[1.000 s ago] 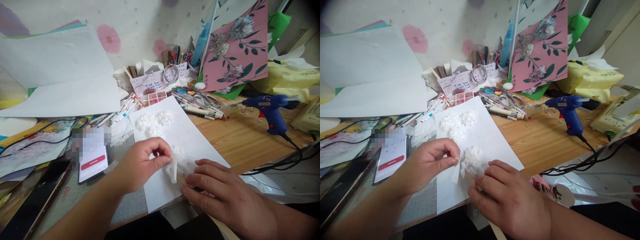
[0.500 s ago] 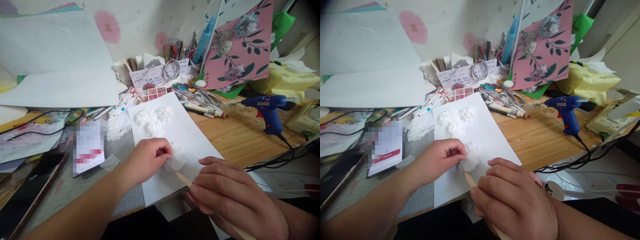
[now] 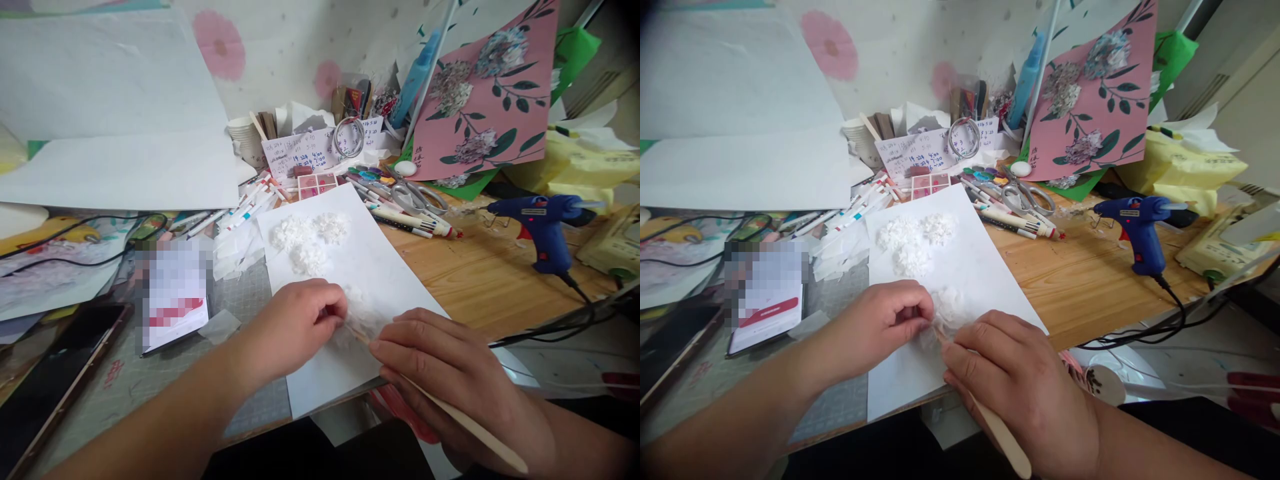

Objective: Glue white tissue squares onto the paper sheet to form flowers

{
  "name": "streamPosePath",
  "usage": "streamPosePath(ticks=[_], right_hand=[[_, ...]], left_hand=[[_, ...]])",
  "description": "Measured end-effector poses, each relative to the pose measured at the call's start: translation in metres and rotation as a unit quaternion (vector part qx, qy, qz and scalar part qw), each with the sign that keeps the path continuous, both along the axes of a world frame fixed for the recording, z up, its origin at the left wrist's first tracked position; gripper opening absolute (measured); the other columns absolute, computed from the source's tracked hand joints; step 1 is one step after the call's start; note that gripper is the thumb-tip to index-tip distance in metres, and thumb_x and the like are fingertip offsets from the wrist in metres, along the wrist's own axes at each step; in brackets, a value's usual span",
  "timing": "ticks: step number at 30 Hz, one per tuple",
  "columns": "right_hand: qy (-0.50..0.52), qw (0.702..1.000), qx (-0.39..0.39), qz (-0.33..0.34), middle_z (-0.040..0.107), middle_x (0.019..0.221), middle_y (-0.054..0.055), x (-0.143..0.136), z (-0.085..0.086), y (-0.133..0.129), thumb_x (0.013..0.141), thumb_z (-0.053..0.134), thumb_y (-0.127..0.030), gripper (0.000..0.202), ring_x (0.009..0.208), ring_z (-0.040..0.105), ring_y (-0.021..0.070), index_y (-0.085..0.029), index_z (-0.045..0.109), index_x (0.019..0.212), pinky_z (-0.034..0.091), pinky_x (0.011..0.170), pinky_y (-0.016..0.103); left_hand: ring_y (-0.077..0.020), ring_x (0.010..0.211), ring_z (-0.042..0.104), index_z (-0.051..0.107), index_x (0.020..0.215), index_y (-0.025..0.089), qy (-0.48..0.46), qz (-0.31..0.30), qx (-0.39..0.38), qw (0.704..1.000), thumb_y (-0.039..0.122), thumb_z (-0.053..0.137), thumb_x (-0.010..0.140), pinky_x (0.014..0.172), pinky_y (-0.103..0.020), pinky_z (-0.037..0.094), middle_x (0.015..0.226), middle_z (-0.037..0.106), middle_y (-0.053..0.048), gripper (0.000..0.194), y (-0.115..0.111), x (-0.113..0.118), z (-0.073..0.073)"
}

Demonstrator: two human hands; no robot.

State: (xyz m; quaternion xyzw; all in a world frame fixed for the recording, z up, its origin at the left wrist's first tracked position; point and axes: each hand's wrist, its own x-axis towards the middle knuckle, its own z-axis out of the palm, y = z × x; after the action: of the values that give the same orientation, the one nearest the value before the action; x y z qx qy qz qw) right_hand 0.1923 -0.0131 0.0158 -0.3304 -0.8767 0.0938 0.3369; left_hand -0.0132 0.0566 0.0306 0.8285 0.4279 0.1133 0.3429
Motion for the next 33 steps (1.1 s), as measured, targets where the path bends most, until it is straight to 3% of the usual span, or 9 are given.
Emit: streamPosePath(ticks=[7,11,16,23,28,33], right_hand=[[0.013,0.997,-0.074,0.016,0.061,0.091,0.009,0.0,-0.002,-0.003,0.087,0.051,-0.006,0.022,0.078,0.054,0.0179,-0.012,0.056,0.108,0.046,0.063,0.031],[-0.012,0.992,-0.119,0.033,0.06,0.095,0.009,0.001,-0.003,-0.004,0.087,0.052,-0.009,0.02,0.081,0.053,0.0185,-0.013,0.055,0.106,0.046,0.066,0.032],[-0.019,0.995,-0.093,0.035,0.062,0.092,0.009,0.001,-0.002,0.0,0.09,0.049,-0.011,0.022,0.082,0.056,0.0189,-0.013,0.057,0.11,0.048,0.068,0.033],[0.046,0.996,0.068,-0.038,0.069,0.085,0.008,0.01,0.01,-0.006,0.088,0.051,-0.01,0.016,0.09,0.063,0.0188,-0.012,0.063,0.097,0.052,0.079,0.03],[0.042,0.995,0.059,-0.07,0.07,0.083,0.009,0.01,0.017,-0.005,0.088,0.05,-0.01,0.015,0.081,0.066,0.0173,-0.014,0.063,0.092,0.055,0.067,0.025],[0.062,0.996,-0.005,-0.072,0.068,0.087,0.007,0.006,0.008,-0.002,0.084,0.052,-0.007,0.023,0.078,0.065,0.0174,-0.017,0.062,0.102,0.054,0.065,0.028]], left_hand=[[-0.0092,0.063,0.05,0.057,0.071,0.019,0.015,-0.009,-0.01,1.0,0.006,0.051,0.074,0.059,-0.021,0.035,0.068,0.057,0.005,0.015,-0.001,-0.002,0.002],[-0.0097,0.062,0.051,0.061,0.082,0.022,0.015,0.006,-0.029,0.999,0.01,0.054,0.074,0.058,-0.021,0.036,0.069,0.058,0.006,0.016,-0.002,-0.002,0.002],[-0.0105,0.069,0.053,0.062,0.077,0.021,0.019,-0.019,-0.007,1.0,0.009,0.054,0.074,0.062,-0.022,0.037,0.075,0.057,0.004,0.015,-0.002,-0.001,0.003],[-0.0095,0.067,0.052,0.062,0.069,0.02,0.047,-0.058,0.005,0.997,0.008,0.053,0.073,0.059,-0.021,0.036,0.074,0.055,0.003,0.015,0.003,-0.008,0.01],[-0.01,0.068,0.055,0.061,0.074,0.019,0.024,-0.007,0.002,1.0,0.013,0.059,0.074,0.062,-0.022,0.039,0.074,0.058,0.004,0.007,0.001,-0.007,0.012],[-0.0119,0.07,0.055,0.064,0.081,0.021,0.019,0.015,0.016,1.0,0.018,0.062,0.076,0.064,-0.024,0.038,0.075,0.059,0.003,0.007,-0.003,0.0,0.004]])
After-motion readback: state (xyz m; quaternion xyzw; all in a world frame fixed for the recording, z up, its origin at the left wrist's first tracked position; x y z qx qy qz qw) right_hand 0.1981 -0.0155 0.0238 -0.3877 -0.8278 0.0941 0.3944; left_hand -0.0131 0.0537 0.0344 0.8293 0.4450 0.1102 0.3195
